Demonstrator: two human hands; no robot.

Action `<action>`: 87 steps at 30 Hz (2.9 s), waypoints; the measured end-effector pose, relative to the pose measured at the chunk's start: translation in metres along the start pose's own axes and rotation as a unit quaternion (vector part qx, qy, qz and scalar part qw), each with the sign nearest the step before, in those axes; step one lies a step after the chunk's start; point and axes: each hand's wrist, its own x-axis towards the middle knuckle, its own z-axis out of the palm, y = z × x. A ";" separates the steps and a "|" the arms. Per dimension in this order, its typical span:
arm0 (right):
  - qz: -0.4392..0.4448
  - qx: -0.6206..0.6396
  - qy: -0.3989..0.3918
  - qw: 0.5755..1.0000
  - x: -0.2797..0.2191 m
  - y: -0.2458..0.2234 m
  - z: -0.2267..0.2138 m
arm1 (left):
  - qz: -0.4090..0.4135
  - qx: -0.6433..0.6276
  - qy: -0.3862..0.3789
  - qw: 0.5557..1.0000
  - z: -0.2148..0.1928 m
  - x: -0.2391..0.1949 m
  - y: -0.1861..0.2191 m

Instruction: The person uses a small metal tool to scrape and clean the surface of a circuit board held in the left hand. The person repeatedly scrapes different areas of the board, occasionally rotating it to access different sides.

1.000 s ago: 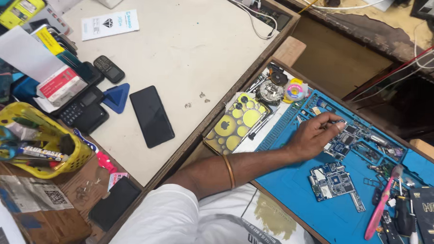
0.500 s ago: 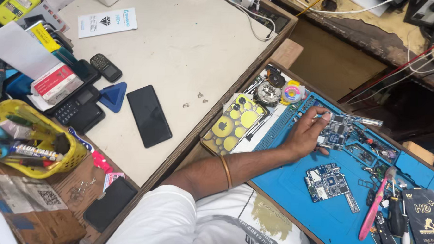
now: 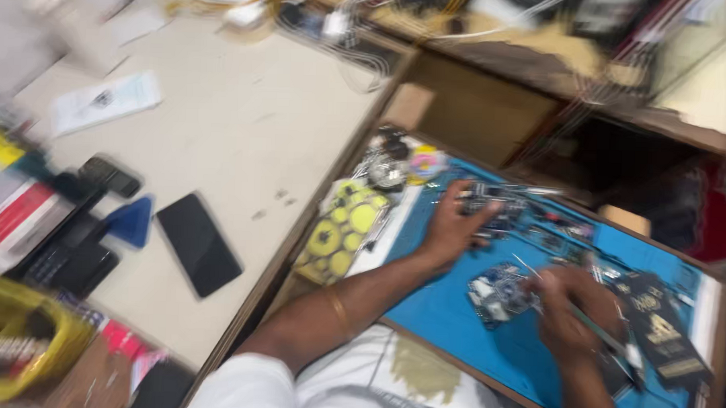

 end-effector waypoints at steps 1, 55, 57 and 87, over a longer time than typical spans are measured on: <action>-0.022 -0.066 0.008 0.998 0.009 0.008 0.004 | 0.013 0.001 -0.004 1.000 0.003 -0.002 0.002; -0.036 -0.124 0.020 0.991 0.021 0.049 0.017 | 0.042 -0.019 -0.082 0.996 0.002 -0.006 -0.011; -0.025 -0.130 0.028 0.991 0.020 0.051 0.015 | 0.037 -0.023 -0.094 0.995 0.000 -0.004 -0.013; -0.026 -0.099 0.030 0.994 0.024 0.055 0.011 | 0.189 0.270 -0.100 0.939 0.008 -0.031 0.017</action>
